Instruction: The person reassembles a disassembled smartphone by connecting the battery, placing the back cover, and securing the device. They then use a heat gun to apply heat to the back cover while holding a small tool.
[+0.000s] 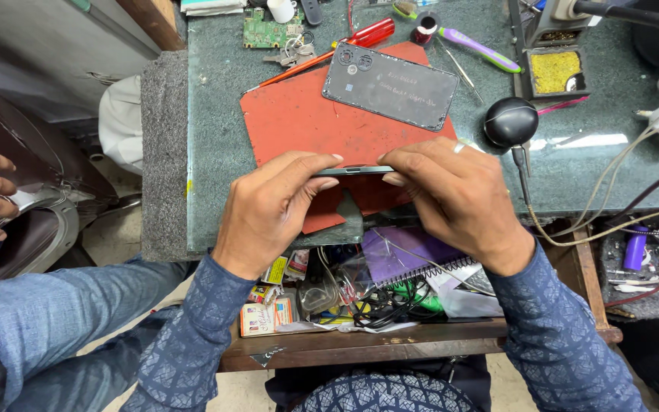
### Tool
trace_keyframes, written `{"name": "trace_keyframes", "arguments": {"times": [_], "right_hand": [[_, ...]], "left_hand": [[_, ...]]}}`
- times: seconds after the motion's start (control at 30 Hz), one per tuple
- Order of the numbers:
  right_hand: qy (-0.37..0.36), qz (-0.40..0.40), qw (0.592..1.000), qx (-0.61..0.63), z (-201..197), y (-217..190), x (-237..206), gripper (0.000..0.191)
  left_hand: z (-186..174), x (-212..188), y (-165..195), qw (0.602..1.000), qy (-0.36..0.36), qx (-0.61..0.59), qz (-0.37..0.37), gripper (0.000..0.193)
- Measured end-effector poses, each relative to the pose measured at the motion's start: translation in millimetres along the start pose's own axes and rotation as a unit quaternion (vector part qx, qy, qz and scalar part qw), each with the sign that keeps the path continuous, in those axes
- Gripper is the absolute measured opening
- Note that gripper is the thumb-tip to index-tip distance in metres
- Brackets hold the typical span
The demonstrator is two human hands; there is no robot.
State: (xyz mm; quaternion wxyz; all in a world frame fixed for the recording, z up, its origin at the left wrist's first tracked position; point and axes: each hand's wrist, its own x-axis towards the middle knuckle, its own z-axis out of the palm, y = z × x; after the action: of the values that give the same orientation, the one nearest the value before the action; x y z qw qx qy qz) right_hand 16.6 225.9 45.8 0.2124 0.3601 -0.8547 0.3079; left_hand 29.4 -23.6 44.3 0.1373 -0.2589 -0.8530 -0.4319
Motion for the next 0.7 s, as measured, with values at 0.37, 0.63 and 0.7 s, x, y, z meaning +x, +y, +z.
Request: {"name": "trace_keyframes", "arguments": {"times": [0.37, 0.63, 0.7], "right_hand": [[0.101, 0.105, 0.988, 0.045, 19.4, -3.3, -10.3, 0.015], [0.118, 0.244, 0.946, 0.180, 36.2, -19.0, -15.4, 0.014], [0.109, 0.219, 0.948, 0.202, 32.7, -14.5, -13.4, 0.012]], "left_hand": [[29.1, -4.4, -8.6, 0.954, 0.157, -0.196, -0.160, 0.058], [69.2, -1.1, -3.5, 0.814, 0.146, -0.524, -0.201, 0.039], [67.9, -2.0, -7.4, 0.806, 0.144, -0.540, -0.195, 0.040]]}}
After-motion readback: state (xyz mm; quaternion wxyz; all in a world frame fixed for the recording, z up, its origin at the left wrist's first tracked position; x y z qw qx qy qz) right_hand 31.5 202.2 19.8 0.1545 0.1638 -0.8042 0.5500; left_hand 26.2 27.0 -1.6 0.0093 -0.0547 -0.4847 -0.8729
